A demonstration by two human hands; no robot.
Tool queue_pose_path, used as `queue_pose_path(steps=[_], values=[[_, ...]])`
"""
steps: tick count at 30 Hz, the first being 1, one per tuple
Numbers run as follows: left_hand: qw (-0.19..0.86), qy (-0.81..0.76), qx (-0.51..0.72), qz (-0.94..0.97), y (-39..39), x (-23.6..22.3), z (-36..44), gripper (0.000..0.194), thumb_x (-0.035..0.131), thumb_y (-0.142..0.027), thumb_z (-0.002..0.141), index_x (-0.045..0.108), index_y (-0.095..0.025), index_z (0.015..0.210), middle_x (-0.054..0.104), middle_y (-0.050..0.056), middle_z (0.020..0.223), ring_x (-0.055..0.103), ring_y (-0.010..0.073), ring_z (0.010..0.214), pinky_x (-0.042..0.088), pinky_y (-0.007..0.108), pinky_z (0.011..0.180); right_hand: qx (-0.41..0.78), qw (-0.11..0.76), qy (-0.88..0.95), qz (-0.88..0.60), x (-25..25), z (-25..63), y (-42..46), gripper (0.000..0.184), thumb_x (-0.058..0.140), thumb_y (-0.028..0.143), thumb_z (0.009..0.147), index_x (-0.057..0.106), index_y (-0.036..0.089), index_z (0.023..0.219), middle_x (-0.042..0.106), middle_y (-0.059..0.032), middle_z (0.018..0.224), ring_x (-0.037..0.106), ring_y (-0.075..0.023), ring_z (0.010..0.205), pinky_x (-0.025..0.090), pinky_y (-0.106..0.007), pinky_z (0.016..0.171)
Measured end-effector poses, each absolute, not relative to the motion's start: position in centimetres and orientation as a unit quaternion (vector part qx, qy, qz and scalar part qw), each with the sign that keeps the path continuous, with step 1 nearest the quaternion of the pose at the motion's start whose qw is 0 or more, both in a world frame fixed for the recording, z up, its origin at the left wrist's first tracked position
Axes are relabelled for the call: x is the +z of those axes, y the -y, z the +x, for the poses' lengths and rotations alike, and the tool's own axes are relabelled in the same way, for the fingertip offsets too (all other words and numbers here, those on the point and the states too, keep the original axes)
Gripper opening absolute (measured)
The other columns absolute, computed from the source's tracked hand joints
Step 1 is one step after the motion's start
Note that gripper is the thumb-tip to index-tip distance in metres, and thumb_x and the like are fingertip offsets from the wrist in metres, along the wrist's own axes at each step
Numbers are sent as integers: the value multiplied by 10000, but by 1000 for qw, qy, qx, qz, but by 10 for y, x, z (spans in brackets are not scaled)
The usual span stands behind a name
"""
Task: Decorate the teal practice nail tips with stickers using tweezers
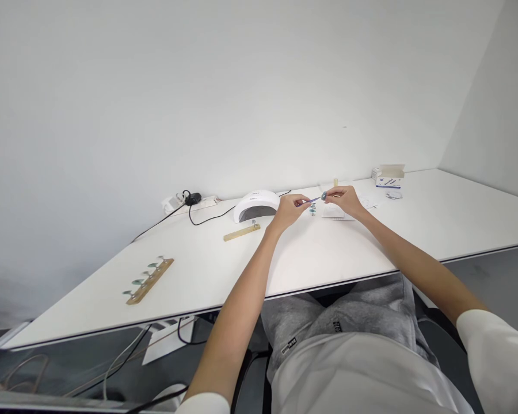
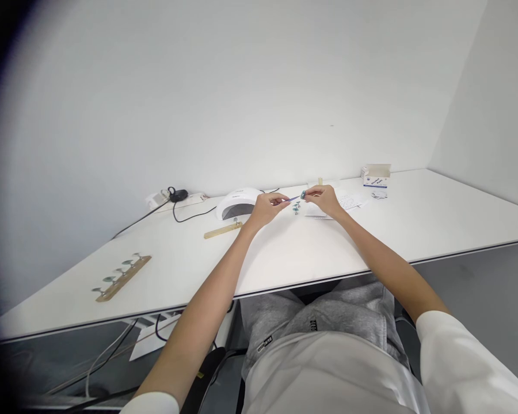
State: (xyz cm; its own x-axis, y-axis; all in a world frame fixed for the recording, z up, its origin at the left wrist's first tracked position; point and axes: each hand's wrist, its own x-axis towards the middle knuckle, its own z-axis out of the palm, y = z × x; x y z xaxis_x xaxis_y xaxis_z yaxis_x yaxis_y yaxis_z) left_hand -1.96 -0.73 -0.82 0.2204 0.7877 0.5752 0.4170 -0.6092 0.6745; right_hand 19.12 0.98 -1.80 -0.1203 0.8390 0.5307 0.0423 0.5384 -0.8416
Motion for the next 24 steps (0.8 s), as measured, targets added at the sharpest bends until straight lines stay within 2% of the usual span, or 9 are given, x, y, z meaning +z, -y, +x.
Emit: queue_pose_path(steps=[24], values=[[209, -404, 459, 763, 10, -7, -19, 231, 663, -353, 721, 734, -137, 758, 555, -2, 558, 436, 92, 504, 343, 231, 501, 336, 574, 667, -336, -17, 191, -7, 243, 808, 361, 588, 735, 154, 693, 711, -69, 724, 672, -201, 686, 570, -378, 757]])
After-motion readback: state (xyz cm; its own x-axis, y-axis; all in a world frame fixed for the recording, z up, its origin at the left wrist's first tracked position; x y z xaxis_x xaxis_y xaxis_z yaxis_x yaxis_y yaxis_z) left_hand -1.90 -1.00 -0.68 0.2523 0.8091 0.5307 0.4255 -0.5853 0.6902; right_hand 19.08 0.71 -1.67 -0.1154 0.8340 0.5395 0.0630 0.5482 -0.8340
